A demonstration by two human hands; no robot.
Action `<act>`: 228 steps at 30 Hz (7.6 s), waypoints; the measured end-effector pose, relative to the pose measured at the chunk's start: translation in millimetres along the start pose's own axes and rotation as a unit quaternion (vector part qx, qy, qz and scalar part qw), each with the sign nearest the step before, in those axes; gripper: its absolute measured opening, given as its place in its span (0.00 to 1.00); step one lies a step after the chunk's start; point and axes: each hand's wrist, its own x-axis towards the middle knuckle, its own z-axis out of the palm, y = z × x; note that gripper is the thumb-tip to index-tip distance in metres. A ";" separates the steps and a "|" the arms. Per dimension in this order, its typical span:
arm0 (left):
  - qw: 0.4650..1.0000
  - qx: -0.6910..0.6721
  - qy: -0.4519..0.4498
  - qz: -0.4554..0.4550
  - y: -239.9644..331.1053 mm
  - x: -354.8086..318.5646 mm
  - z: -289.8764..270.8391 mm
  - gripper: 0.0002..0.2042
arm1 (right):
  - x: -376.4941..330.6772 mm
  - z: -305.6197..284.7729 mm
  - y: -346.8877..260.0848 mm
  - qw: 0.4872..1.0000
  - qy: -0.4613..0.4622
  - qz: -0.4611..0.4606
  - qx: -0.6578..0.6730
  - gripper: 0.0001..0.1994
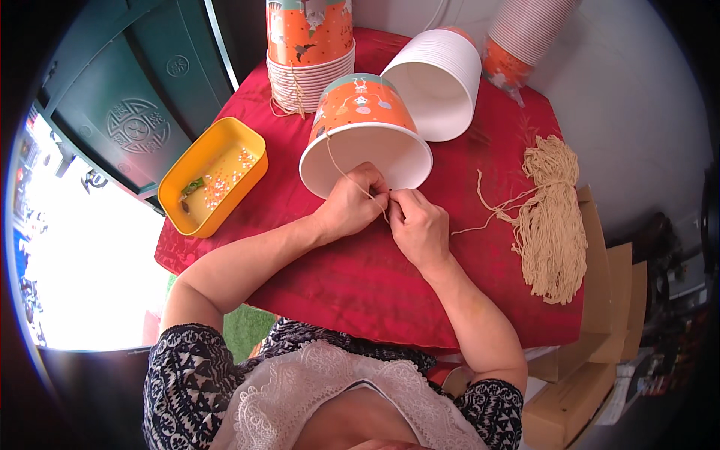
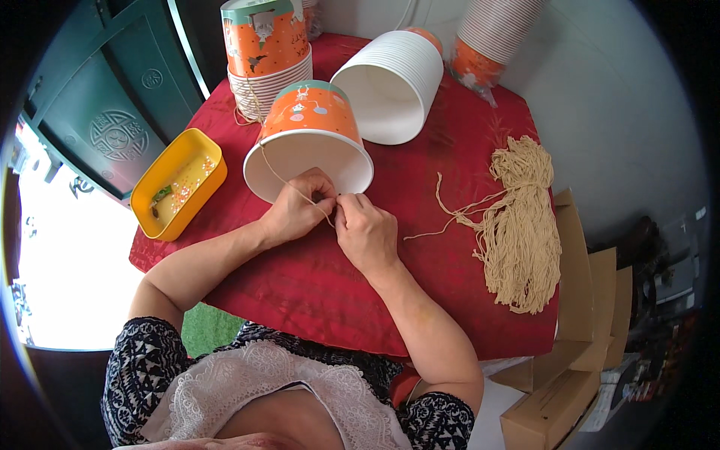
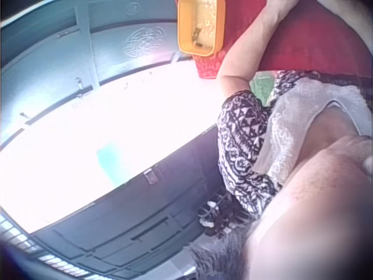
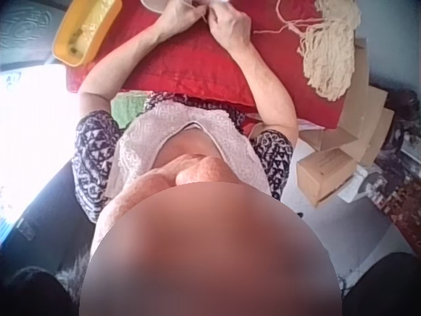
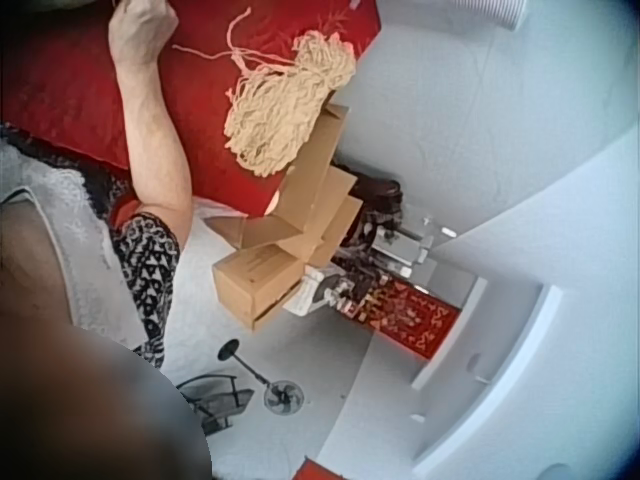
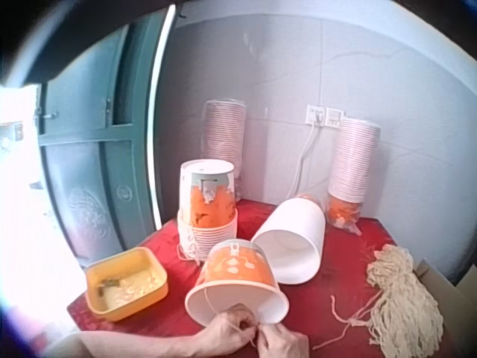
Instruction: Tying decorative strings through holes in paper buckets for packaging.
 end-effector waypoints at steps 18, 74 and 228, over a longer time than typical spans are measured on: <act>0.999 0.006 0.002 -0.051 8.3 1.9 -1.3 0.03 | 3.5 -5.3 15.0 0.953 -0.089 0.180 0.226 0.05; 0.985 0.165 0.045 0.008 1.0 8.1 15.1 0.03 | -2.2 -15.4 14.2 0.987 -0.141 0.060 0.039 0.06; 0.854 -0.463 0.119 -0.207 111.4 -46.6 -105.1 0.34 | 10.5 -41.8 -15.0 0.987 0.065 -0.130 0.061 0.03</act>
